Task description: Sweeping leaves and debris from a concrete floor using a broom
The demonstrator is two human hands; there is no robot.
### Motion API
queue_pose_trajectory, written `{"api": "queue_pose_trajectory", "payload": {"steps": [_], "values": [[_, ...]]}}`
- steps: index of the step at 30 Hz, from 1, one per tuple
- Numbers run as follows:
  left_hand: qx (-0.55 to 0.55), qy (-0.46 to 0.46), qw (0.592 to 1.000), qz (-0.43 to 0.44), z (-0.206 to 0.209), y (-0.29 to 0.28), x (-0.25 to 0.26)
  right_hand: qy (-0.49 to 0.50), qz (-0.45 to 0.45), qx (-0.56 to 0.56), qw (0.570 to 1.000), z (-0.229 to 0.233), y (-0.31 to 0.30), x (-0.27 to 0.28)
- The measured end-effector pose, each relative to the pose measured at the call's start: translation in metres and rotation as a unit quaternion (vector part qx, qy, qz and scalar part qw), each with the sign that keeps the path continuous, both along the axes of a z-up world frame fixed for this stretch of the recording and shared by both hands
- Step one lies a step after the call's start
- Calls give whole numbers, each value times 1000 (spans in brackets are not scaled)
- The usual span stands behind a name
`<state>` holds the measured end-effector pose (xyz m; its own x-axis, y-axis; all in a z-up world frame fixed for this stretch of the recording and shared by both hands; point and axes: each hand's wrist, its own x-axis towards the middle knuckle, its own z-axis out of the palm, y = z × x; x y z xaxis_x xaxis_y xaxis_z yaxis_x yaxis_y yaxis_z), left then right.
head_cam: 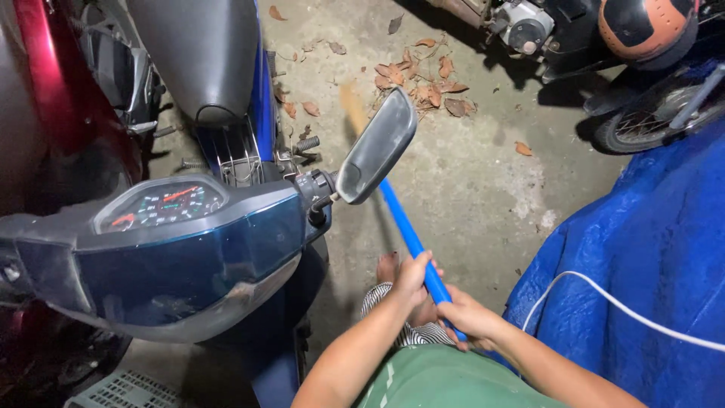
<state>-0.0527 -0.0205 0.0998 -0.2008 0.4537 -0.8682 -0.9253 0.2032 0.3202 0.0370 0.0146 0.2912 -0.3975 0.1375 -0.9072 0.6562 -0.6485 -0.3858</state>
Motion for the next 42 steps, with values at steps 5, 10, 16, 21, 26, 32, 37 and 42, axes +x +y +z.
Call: {"api": "queue_pose_trajectory", "payload": {"steps": [5,10,16,21,26,32,37,42], "values": [[-131,-91,987,-15,10,-32,19,-56,-55,-121,989,-35,9,38],[-155,-228,960,-51,-66,-31,39,-91,-130,-101,982,-45,6,30],[-9,-162,982,-98,-62,48,27,-79,-57,139,985,-36,24,23],[62,-47,985,-152,15,67,16,-15,14,267,964,-77,3,53],[42,-35,970,-238,34,58,45,-73,-90,127,985,-19,-7,76],[-83,-87,972,-203,-71,40,51,-34,-142,40,989,-26,12,42],[-82,-33,975,-202,-61,18,27,-48,-94,-18,994,-61,11,33],[-4,111,930,-349,-8,36,35,-15,-336,-181,924,-87,25,61]]}}
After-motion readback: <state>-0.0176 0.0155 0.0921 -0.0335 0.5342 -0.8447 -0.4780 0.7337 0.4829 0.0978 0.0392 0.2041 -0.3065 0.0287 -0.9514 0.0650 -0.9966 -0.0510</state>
